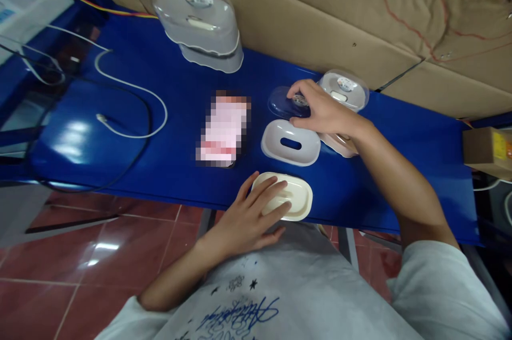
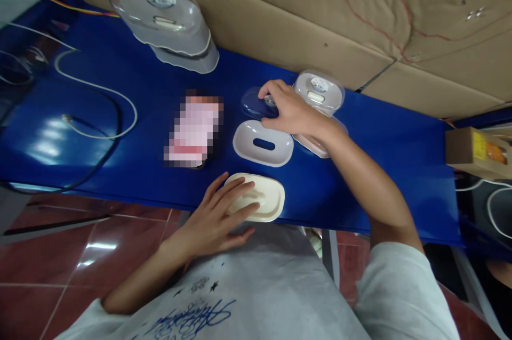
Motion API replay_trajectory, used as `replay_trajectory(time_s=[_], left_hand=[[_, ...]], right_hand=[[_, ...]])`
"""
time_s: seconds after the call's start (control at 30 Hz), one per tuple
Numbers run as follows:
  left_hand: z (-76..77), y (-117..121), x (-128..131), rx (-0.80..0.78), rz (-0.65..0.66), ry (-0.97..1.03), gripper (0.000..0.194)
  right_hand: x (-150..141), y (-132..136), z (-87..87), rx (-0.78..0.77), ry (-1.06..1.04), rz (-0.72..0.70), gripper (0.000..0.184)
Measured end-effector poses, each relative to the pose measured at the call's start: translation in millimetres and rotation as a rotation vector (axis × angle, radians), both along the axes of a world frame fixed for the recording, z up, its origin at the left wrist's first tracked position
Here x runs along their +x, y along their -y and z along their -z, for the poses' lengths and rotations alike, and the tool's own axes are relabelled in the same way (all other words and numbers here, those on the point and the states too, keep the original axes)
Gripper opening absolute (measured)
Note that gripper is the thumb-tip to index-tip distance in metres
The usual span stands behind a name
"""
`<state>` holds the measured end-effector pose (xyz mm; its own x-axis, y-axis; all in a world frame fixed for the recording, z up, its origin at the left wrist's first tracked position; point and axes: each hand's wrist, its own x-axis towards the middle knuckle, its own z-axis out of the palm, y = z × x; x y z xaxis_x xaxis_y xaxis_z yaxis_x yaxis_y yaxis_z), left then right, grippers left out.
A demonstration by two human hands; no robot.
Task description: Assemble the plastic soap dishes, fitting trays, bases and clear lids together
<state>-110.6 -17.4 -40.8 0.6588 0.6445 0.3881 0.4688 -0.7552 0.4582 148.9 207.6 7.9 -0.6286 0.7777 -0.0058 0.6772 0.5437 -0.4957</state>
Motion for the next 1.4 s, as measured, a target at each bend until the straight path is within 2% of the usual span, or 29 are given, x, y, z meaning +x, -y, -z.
replay_trajectory(time_s=[0.07,0.13,0.2,0.27,0.33,0.4,0.5,0.57,0.63,0.7,0.77,0.83,0.9,0.97,1.03,1.13,1.23,1.3,1.4], left_hand=[[0.3,1.9,-3.5,-0.018,-0.034,-0.025,0.058],[0.5,3.6,-6.5,-0.056,-0.065,-0.05,0.068],[0.9,5.9,-8.8,-0.085,-0.097,-0.052,0.072],[2.0,10.7,-11.0,-0.082,-0.132,0.003,0.073],[3.4,19.7,-13.7,-0.092,-0.186,0.123,0.072],[4.8,32.3,-17.2,-0.152,-0.276,0.288,0.069],[5.3,51.8,-23.5,-0.277,-0.434,0.523,0.05],[4.1,60.4,-27.6,-0.402,-0.534,0.633,0.027],[2.3,64.0,-30.5,-0.633,-0.58,0.719,0.013],[0.6,63.7,-30.3,-0.963,-0.522,0.819,0.017],[-0.9,61.0,-25.6,-1.263,-0.376,0.955,0.031],[-2.9,56.6,-16.3,-1.426,-0.243,1.125,0.048],[-5.9,51.2,-4.5,-1.523,-0.117,1.22,0.061],[-9.1,45.6,6.9,-1.587,-0.091,1.25,0.069],[-11.2,40.8,15.7,-1.619,-0.142,1.265,0.069],[-11.7,36.7,23.0,-1.626,-0.239,1.324,0.066],[-12.8,35.5,25.7,-1.653,-0.306,1.448,0.063],[-15.4,34.4,26.8,-1.706,-0.351,1.537,0.06],[-19.2,29.8,28.7,-1.766,-0.354,1.628,0.058]], right_hand=[[1.4,2.6,-5.6,-0.01,0.007,-0.022,0.048],[1.5,19.6,-14.2,0.036,-0.02,-0.013,0.042],[-0.4,52.2,-22.4,0.103,-0.08,0.009,0.036],[-3.3,96.9,-25.8,0.114,-0.124,-0.013,0.035],[-5.8,144.8,-21.7,0.082,-0.084,-0.129,0.051],[-7.4,185.3,-10.7,0.11,0.0,-0.182,0.067],[-8.1,218.1,10.4,0.155,0.045,-0.155,0.061],[-7.6,223.0,21.0,0.188,0.021,-0.113,0.052],[-7.3,222.1,25.8,0.235,-0.009,-0.069,0.043],[-9.2,222.5,25.4,0.275,-0.055,-0.025,0.036],[-14.1,227.1,22.1,0.281,-0.137,0.004,0.034],[-20.4,233.4,18.0,0.249,-0.213,0.001,0.037],[-24.6,235.5,14.3,0.231,-0.256,-0.058,0.04],[-24.0,228.0,11.3,0.255,-0.294,-0.107,0.043],[-18.4,210.5,9.9,0.302,-0.29,-0.048,0.045],[-6.9,178.2,12.4,0.314,-0.086,0.099,0.05],[-1.4,161.1,16.4,0.336,0.114,0.084,0.048],[-2.9,164.3,14.2,0.386,0.115,0.098,0.045],[-11.2,185.1,0.9,0.421,-0.028,0.12,0.046]])
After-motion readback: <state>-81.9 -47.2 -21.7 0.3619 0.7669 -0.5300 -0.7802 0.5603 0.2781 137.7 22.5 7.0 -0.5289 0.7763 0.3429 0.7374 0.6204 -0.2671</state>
